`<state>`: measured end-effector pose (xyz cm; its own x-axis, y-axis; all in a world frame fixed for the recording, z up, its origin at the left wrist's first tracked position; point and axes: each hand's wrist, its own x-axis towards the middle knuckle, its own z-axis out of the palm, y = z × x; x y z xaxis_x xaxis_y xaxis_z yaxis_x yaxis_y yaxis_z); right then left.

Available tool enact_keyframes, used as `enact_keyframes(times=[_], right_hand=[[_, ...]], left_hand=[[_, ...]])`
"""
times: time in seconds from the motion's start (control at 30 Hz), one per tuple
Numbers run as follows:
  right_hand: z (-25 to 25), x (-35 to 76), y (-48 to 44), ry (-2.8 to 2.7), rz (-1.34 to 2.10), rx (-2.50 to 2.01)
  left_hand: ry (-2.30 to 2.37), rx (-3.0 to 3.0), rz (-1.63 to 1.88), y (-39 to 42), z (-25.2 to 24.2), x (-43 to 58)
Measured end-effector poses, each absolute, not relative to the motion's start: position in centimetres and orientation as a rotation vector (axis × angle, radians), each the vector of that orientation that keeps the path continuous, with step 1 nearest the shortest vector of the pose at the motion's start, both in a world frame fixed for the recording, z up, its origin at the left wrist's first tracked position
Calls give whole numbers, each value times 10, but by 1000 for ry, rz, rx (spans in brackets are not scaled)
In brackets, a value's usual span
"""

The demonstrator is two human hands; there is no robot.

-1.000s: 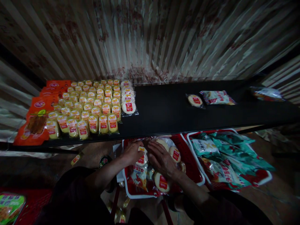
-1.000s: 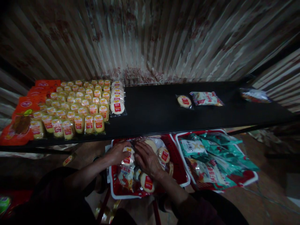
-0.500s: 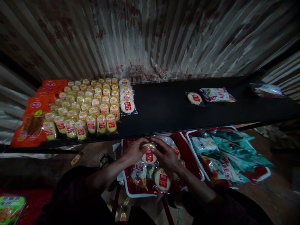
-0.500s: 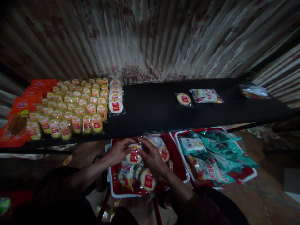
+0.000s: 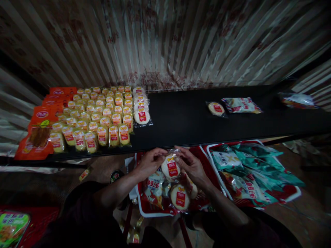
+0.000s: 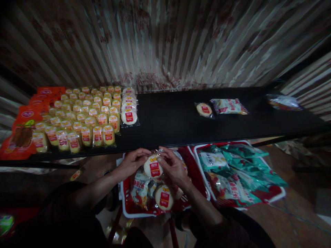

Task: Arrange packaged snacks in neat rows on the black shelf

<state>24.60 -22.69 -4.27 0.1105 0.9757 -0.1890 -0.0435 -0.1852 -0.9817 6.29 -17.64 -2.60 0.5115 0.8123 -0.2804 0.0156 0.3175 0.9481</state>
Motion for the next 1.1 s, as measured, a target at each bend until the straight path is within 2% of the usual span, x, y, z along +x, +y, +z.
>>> enact_keyframes(times=[0.57,1.1], right_hand=[[-7,245,-185,-1056,1212,-1310],[-7,243,-171,-864,1457,-1166]], left_hand=[[946,1113,1105,-144,-9,82],[1050,1008,1293,-116,-8,93]])
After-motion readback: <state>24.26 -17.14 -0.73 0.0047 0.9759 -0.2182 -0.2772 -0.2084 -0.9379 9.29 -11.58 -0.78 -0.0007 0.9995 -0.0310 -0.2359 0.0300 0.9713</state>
